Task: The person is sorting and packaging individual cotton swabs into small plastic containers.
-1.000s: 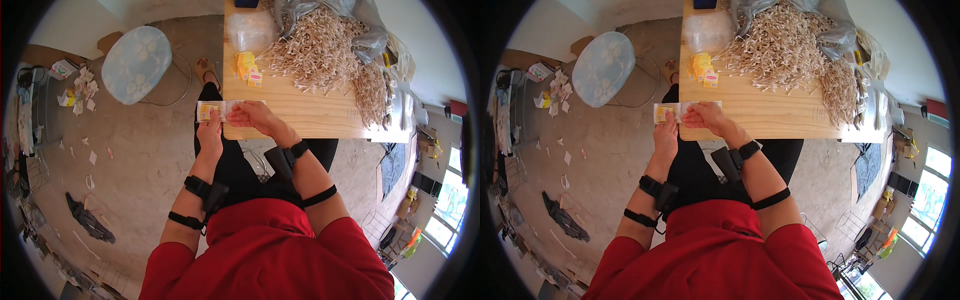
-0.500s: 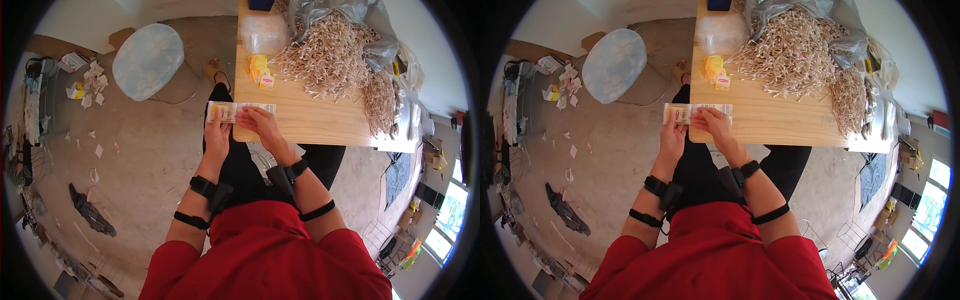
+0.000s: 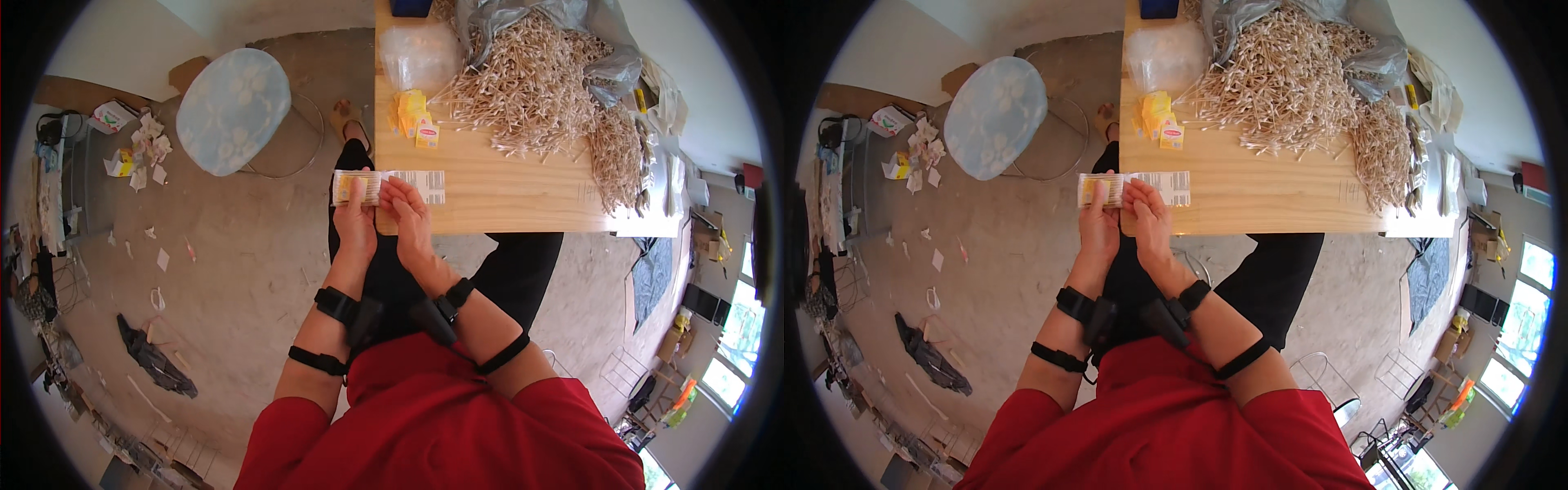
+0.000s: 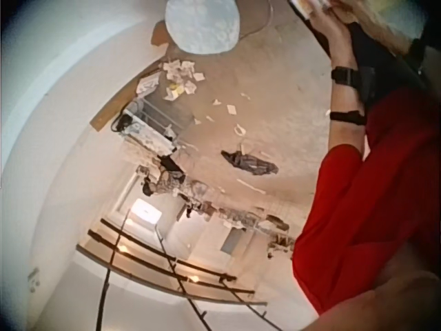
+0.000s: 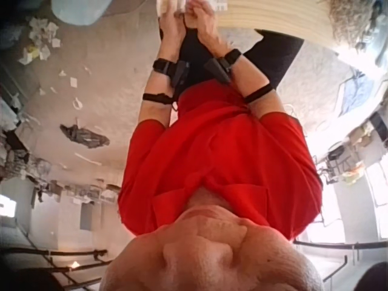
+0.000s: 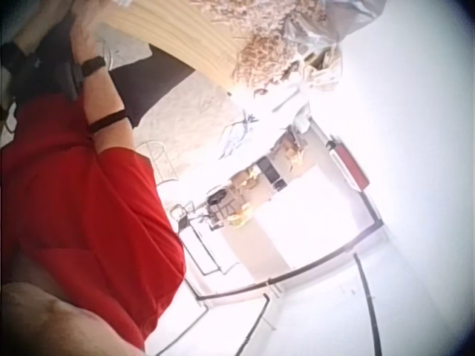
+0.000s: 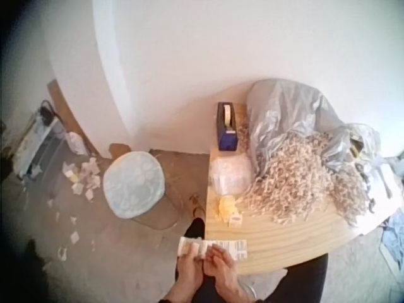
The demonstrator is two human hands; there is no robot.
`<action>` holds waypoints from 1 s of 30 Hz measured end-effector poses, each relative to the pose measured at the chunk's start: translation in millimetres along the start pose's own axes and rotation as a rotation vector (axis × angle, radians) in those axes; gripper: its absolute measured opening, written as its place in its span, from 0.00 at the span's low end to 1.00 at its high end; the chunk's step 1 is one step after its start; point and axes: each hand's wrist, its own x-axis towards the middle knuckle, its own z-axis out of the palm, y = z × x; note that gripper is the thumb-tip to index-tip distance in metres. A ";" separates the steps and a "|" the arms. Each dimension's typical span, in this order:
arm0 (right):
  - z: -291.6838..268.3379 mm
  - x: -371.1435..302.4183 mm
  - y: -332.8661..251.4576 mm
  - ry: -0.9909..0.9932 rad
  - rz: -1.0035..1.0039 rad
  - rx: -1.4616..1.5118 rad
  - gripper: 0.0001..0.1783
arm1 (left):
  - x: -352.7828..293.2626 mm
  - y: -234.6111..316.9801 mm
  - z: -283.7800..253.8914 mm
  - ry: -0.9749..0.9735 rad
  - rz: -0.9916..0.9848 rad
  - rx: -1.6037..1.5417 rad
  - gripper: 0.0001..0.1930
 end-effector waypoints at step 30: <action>6.6 -16.6 21.2 -0.083 -0.352 -0.453 0.30 | 1.4 0.0 -7.5 -0.010 -0.045 -0.001 0.21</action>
